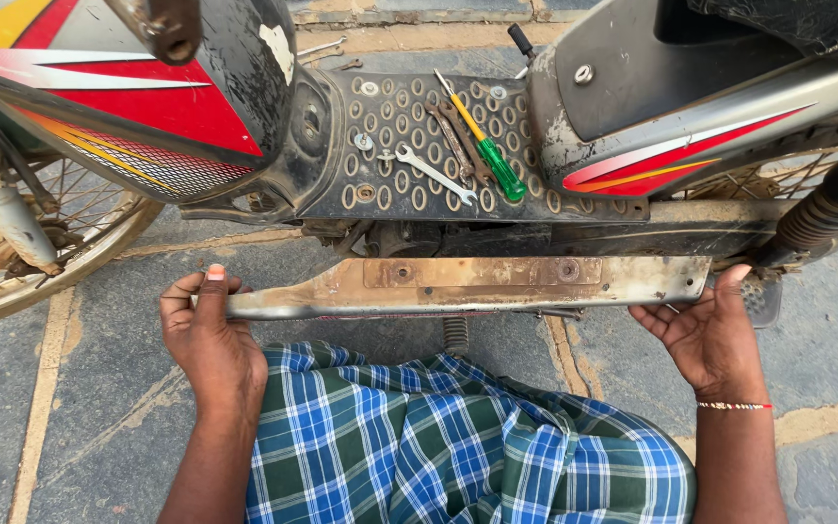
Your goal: The person removes a side cover from a moped and then uses a screwdriver to loosen screws on the internal frame.
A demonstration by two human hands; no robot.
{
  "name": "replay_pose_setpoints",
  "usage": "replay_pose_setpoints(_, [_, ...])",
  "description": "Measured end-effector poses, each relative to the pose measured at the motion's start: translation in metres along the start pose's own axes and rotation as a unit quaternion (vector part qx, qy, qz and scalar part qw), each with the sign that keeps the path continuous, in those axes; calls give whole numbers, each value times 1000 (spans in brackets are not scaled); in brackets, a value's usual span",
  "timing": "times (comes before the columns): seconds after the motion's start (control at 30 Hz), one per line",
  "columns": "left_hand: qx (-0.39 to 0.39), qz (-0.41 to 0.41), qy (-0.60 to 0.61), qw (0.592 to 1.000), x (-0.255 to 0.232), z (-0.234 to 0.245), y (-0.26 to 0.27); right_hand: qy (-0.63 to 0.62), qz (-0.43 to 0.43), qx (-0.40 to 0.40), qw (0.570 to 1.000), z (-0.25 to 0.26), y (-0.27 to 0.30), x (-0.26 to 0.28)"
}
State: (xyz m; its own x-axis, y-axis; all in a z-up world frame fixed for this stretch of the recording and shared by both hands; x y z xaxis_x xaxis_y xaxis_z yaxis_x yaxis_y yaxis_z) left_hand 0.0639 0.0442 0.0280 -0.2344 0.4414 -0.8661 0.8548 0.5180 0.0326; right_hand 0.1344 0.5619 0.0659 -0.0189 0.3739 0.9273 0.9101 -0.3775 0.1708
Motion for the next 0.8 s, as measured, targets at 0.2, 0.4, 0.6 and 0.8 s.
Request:
replay_pose_setpoints(0.2, [14, 74, 68, 995, 9, 8, -8, -101, 103, 26, 989, 24, -4, -7])
replay_pose_setpoints(0.4, [93, 200, 159, 962, 7, 4, -8, -240, 163, 163, 943, 14, 7, 1])
replay_pose_setpoints(0.6, [103, 173, 185, 962, 7, 5, -13, -197, 175, 139, 955, -16, 18, 11])
replay_pose_setpoints(0.8, [95, 127, 191, 969, 3, 12, -15, -607, -2, 89, 790, -42, 26, 11])
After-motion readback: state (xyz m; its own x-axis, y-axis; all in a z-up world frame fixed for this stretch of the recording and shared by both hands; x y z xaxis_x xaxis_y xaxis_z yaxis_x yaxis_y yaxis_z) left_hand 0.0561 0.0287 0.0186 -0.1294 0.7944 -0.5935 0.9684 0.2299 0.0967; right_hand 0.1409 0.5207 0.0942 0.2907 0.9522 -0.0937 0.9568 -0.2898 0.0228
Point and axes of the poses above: each hand's wrist, its own y-axis away from the middle knuckle, its own z-axis out of the back of the hand, x = y × z, the point moved 2 cm from there along -y, towards the middle knuckle, and after that the axes turned 8 degrees about -y, right-handed, at the moved point
